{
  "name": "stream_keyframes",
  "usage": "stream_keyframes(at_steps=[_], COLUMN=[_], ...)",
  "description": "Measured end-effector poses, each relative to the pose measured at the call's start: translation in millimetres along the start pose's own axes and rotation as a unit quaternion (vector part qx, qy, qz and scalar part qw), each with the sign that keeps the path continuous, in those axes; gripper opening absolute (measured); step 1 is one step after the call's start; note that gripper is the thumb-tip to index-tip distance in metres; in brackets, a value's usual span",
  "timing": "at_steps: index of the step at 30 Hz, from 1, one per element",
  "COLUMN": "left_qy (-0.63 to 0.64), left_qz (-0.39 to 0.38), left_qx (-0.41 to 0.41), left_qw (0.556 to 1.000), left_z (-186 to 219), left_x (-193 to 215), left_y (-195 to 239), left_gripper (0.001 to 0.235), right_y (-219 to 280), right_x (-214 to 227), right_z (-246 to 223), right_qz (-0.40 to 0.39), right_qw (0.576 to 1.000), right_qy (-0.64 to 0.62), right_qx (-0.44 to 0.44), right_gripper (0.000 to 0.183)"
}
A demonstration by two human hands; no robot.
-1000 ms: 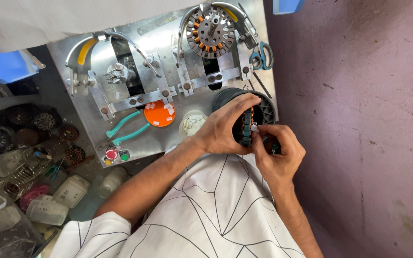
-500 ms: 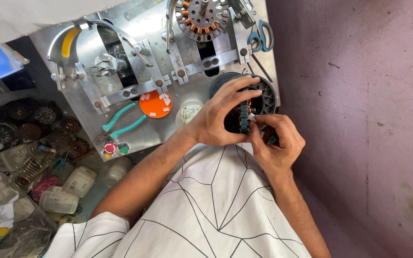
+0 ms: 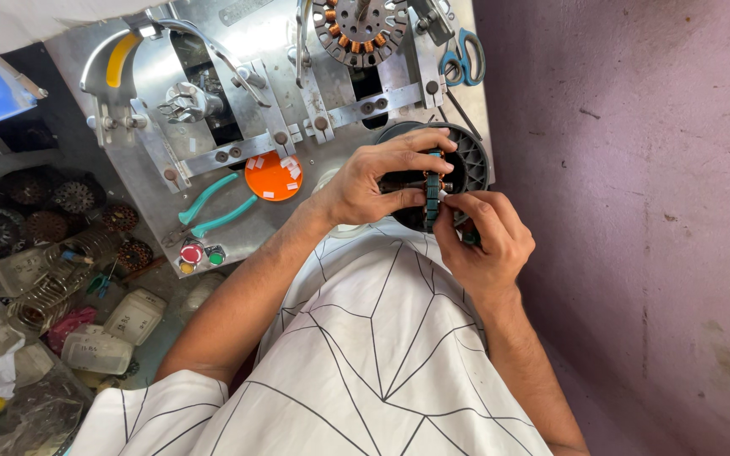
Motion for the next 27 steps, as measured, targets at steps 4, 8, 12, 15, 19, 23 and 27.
stream_keyframes(at_steps=[4, 8, 12, 15, 19, 23, 27], left_qy=[0.002, 0.016, 0.002, 0.008, 0.043, 0.082, 0.070], left_qz=[0.007, 0.015, 0.016, 0.018, 0.008, 0.005, 0.005], left_qx=[-0.005, 0.000, -0.003, 0.008, 0.008, -0.014, -0.034], left_qw=[1.000, 1.000, 1.000, 1.000, 0.999, 0.997, 0.997], left_z=[1.0, -0.8, -1.4, -2.7, -4.3, -10.5, -13.5], left_x=[0.7, 0.6, 1.9, 0.8, 3.8, 7.1, 8.5], left_y=[1.3, 0.1, 0.9, 1.0, 0.8, 2.8, 2.1], left_gripper=[0.037, 0.034, 0.036, 0.040, 0.046, 0.050, 0.051], right_y=[-6.9, -16.1, -31.2, -40.1, -47.3, -46.7, -49.7], right_x=[2.6, 6.2, 4.4, 2.0, -0.2, -11.1, -20.3], right_z=[-2.5, -6.7, 4.4, 25.5, 34.2, 44.2, 53.0], right_qz=[-0.043, -0.079, -0.167, -0.267, -0.279, -0.314, -0.345], right_qw=[0.999, 0.997, 0.983, 0.955, 0.940, 0.919, 0.895], right_qy=[0.004, -0.001, -0.035, -0.056, -0.168, -0.166, -0.156], right_qx=[-0.003, -0.022, -0.068, -0.114, -0.097, -0.173, -0.235], right_gripper=[0.023, 0.022, 0.021, 0.019, 0.017, 0.017, 0.017])
Point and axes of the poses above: each hand's wrist, its own y-axis away from the middle knuckle, its own x-axis out of the back of the hand, z = x × y, the point moved 4 cm from there along -y, towards the middle knuckle, and after that the axes turned 14 degrees about y, right-handed, at the moved point
